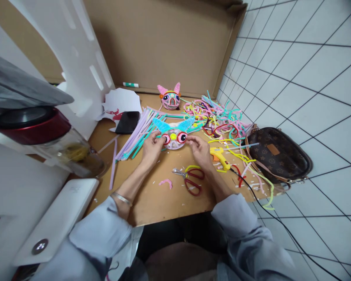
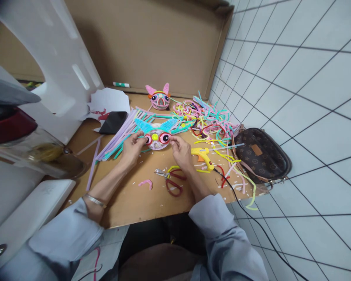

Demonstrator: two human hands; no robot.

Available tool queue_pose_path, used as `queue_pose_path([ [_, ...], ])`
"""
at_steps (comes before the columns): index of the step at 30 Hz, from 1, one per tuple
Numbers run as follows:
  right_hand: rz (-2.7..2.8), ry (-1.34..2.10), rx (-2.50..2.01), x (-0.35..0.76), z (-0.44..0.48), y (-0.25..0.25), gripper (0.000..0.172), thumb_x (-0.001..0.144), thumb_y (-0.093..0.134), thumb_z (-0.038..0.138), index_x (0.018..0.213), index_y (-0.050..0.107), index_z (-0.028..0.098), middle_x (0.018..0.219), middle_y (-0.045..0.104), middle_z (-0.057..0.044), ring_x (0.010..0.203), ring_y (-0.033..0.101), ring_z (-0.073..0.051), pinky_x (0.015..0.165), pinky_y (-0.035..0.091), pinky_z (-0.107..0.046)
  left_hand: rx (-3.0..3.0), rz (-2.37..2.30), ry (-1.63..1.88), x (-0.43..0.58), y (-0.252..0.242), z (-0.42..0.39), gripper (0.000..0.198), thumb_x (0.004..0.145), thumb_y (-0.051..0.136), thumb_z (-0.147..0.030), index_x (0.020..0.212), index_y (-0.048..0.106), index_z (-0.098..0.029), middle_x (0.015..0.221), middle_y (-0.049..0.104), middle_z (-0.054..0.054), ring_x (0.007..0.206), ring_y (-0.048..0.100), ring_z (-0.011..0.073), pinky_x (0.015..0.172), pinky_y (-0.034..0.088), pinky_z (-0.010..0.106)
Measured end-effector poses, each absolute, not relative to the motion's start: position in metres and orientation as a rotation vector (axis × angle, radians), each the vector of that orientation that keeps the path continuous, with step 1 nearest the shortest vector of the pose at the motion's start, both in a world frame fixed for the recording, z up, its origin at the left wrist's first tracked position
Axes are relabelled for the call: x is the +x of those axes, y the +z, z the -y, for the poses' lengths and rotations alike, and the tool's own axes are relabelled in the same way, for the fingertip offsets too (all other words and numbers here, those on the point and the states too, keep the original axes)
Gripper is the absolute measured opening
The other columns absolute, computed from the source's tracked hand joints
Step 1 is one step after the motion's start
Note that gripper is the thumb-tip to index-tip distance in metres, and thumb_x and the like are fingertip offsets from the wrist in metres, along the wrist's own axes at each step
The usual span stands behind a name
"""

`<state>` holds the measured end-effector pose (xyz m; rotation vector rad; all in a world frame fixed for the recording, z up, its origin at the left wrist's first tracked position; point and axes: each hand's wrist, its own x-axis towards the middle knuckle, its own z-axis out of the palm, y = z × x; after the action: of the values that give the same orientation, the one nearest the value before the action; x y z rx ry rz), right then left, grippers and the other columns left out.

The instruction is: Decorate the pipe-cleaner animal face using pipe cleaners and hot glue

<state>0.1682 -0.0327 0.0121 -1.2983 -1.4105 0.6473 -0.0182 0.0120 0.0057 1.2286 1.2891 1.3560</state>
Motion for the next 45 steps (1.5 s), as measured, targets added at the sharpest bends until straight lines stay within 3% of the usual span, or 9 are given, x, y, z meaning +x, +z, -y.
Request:
queue_pose_path([
  [10,1.457,0.412,-1.224,0.168,0.029,0.007,0.024,0.085,0.052,0.027,0.096,0.073,0.021,0.100,0.076,-0.007,0.094,0.069,-0.022,0.089,0.055,-0.037,1.266,-1.312,1.365,-0.018,0.004,-0.012,0.055,0.066,0.066,-0.041,0.111,0.071,-0.011,0.058,0.053,-0.006,0.061,0.054,0.0163,0.067,0.041,0.028],
  [15,1.209,0.425,-1.272,0.168,0.030,0.012,0.018,0.081,0.058,0.033,0.091,0.066,0.020,0.089,0.072,-0.005,0.079,0.065,-0.018,0.076,0.054,-0.032,1.258,-1.285,1.369,-0.018,0.005,-0.011,0.053,0.067,0.067,-0.040,0.110,0.071,-0.011,0.059,0.056,-0.005,0.061,0.056,0.0168,0.067,0.042,0.028],
  [19,1.075,0.372,-1.303,0.170,0.033,0.017,0.025,0.080,0.065,0.043,0.077,0.051,0.023,0.064,0.052,0.006,0.058,0.047,-0.011,0.059,0.041,-0.025,1.251,-1.277,1.362,-0.017,0.005,-0.012,0.055,0.066,0.067,-0.039,0.113,0.069,-0.011,0.059,0.056,-0.005,0.060,0.057,0.0171,0.068,0.043,0.029],
  [23,1.092,0.351,-1.295,0.171,0.036,0.019,0.038,0.087,0.057,0.054,0.070,0.040,0.025,0.056,0.036,0.009,0.053,0.035,-0.010,0.053,0.031,-0.024,1.246,-1.264,1.361,-0.017,0.005,-0.013,0.055,0.066,0.067,-0.040,0.113,0.069,-0.012,0.059,0.056,-0.005,0.060,0.057,0.0171,0.068,0.043,0.028],
  [32,1.203,0.467,-1.278,0.170,0.036,0.013,0.027,0.085,0.056,0.045,0.075,0.058,0.021,0.067,0.060,0.001,0.064,0.055,-0.014,0.064,0.044,-0.028,1.240,-1.273,1.360,-0.017,0.006,-0.011,0.055,0.065,0.068,-0.040,0.112,0.069,-0.012,0.058,0.056,-0.005,0.060,0.057,0.0172,0.066,0.042,0.028],
  [40,1.288,0.224,-1.481,0.170,0.040,0.016,0.039,0.092,0.044,0.045,0.059,0.039,0.025,0.052,0.041,0.006,0.054,0.040,-0.012,0.059,0.035,-0.028,1.246,-1.290,1.345,-0.017,0.008,-0.010,0.053,0.066,0.067,-0.039,0.112,0.069,-0.012,0.058,0.057,-0.005,0.061,0.058,0.0179,0.065,0.043,0.028],
  [45,1.260,0.312,-1.317,0.162,0.044,0.016,0.022,0.087,0.052,0.043,0.083,0.057,0.022,0.073,0.064,0.000,0.065,0.059,-0.015,0.066,0.049,-0.029,1.259,-1.289,1.342,-0.017,0.010,-0.009,0.057,0.066,0.066,-0.039,0.116,0.068,-0.011,0.056,0.052,-0.006,0.057,0.053,0.0157,0.062,0.039,0.027],
])
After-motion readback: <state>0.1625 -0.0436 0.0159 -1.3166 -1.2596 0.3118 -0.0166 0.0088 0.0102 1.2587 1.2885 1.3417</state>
